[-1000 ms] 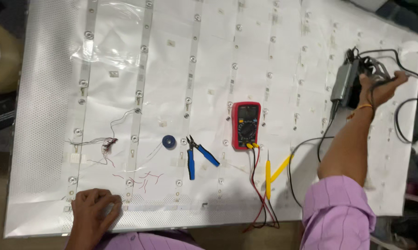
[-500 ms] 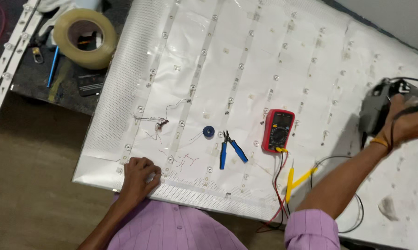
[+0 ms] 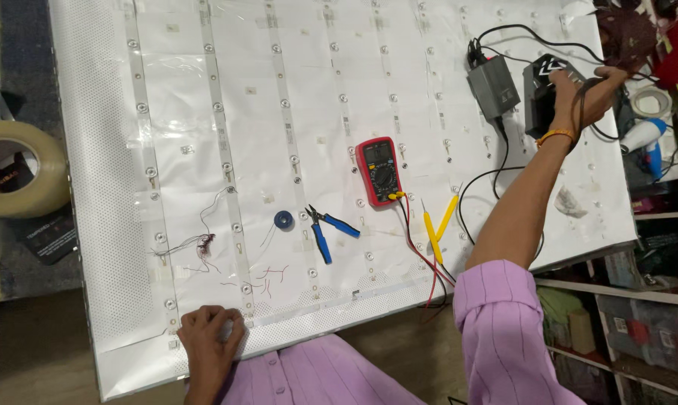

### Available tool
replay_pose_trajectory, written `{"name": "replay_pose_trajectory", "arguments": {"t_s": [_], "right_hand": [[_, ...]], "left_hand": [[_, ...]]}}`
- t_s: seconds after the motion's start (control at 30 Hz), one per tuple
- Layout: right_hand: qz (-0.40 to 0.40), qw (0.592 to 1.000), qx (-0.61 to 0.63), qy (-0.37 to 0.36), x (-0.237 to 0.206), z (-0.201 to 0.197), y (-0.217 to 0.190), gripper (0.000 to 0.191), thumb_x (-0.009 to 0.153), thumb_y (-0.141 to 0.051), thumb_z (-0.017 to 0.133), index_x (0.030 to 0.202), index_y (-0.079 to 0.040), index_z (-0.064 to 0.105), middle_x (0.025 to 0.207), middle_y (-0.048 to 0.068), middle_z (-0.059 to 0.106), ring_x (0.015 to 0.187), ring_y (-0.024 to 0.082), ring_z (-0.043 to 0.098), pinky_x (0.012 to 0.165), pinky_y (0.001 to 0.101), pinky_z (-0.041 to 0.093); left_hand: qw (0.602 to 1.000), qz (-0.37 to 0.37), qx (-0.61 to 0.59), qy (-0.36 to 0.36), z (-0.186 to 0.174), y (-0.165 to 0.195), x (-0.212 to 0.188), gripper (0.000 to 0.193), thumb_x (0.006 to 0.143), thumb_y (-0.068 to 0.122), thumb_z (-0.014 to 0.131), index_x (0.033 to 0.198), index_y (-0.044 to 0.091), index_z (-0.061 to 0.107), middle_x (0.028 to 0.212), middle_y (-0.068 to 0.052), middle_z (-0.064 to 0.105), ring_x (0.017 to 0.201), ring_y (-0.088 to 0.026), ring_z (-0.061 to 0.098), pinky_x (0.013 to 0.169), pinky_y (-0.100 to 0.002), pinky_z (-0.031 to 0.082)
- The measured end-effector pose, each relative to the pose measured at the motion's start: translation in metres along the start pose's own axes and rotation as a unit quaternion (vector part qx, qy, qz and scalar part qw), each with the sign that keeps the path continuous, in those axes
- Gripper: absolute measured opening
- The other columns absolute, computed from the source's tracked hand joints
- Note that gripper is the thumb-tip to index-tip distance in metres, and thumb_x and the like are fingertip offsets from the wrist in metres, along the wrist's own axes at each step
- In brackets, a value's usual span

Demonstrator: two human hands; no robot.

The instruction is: The person solders wires onto the back of a white LED light panel at a workbench. They strip and position wire ends, then use a soldering iron to solder connection points across the panel, working on one joint at a time while holding wires in place with the other hand.

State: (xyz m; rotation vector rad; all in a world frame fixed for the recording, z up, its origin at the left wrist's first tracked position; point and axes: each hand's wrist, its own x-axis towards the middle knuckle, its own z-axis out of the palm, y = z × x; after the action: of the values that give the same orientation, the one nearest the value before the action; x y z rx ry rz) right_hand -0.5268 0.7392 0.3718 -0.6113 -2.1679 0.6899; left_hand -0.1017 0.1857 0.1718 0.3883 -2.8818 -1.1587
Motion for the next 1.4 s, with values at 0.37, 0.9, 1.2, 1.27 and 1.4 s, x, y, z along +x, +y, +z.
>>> {"name": "replay_pose_trajectory", "arguments": {"t_s": [0.37, 0.9, 1.2, 1.27, 1.4], "right_hand": [[-0.091, 0.996, 0.011, -0.022, -0.135, 0.075, 0.005, 0.075, 0.072, -0.030, 0.100, 0.121, -0.011, 0.045, 0.115, 0.018, 0.058, 0.104, 0.043, 0.063, 0.085, 0.0513, 0.052], [0.029, 0.987, 0.155, 0.037, -0.195, 0.049, 0.027, 0.029, 0.112, -0.021, 0.058, 0.134, -0.004, 0.067, 0.109, 0.014, 0.078, 0.093, 0.025, 0.074, 0.083, 0.0379, 0.060], [0.036, 0.974, 0.223, -0.015, -0.254, 0.041, 0.040, 0.024, 0.099, -0.006, 0.069, 0.121, 0.002, 0.070, 0.091, 0.009, 0.078, 0.076, 0.011, 0.071, 0.068, 0.0248, 0.058], [0.019, 0.969, 0.244, -0.014, -0.245, 0.049, 0.036, 0.023, 0.099, -0.007, 0.068, 0.121, 0.001, 0.070, 0.092, 0.008, 0.078, 0.076, 0.011, 0.072, 0.069, 0.0241, 0.061], [0.010, 0.974, 0.227, -0.019, -0.226, 0.057, 0.027, 0.023, 0.097, -0.007, 0.068, 0.119, 0.000, 0.071, 0.090, 0.008, 0.078, 0.073, 0.010, 0.073, 0.065, 0.0235, 0.060]], "left_hand": [[1.000, -0.010, -0.001, -0.013, -0.001, 0.003, -0.002, 0.020, 0.076, 0.026, 0.078, 0.093, 0.015, 0.078, 0.099, 0.000, 0.064, 0.103, -0.026, 0.046, 0.095, -0.045, 0.031], [1.000, -0.021, 0.016, -0.012, 0.003, 0.003, -0.004, 0.019, 0.078, 0.026, 0.078, 0.094, 0.014, 0.078, 0.101, -0.001, 0.065, 0.105, -0.027, 0.045, 0.101, -0.045, 0.030], [1.000, 0.000, 0.019, 0.002, 0.005, 0.003, -0.008, 0.018, 0.080, 0.026, 0.077, 0.094, 0.015, 0.078, 0.101, -0.002, 0.065, 0.107, -0.027, 0.045, 0.100, -0.045, 0.032], [1.000, 0.006, 0.017, 0.000, 0.005, 0.003, -0.006, 0.017, 0.080, 0.025, 0.077, 0.094, 0.014, 0.078, 0.102, -0.002, 0.065, 0.107, -0.027, 0.045, 0.100, -0.045, 0.032], [1.000, -0.001, 0.021, -0.009, 0.003, 0.003, -0.007, 0.019, 0.080, 0.025, 0.078, 0.095, 0.013, 0.078, 0.102, -0.002, 0.065, 0.106, -0.027, 0.044, 0.099, -0.045, 0.031]]}}
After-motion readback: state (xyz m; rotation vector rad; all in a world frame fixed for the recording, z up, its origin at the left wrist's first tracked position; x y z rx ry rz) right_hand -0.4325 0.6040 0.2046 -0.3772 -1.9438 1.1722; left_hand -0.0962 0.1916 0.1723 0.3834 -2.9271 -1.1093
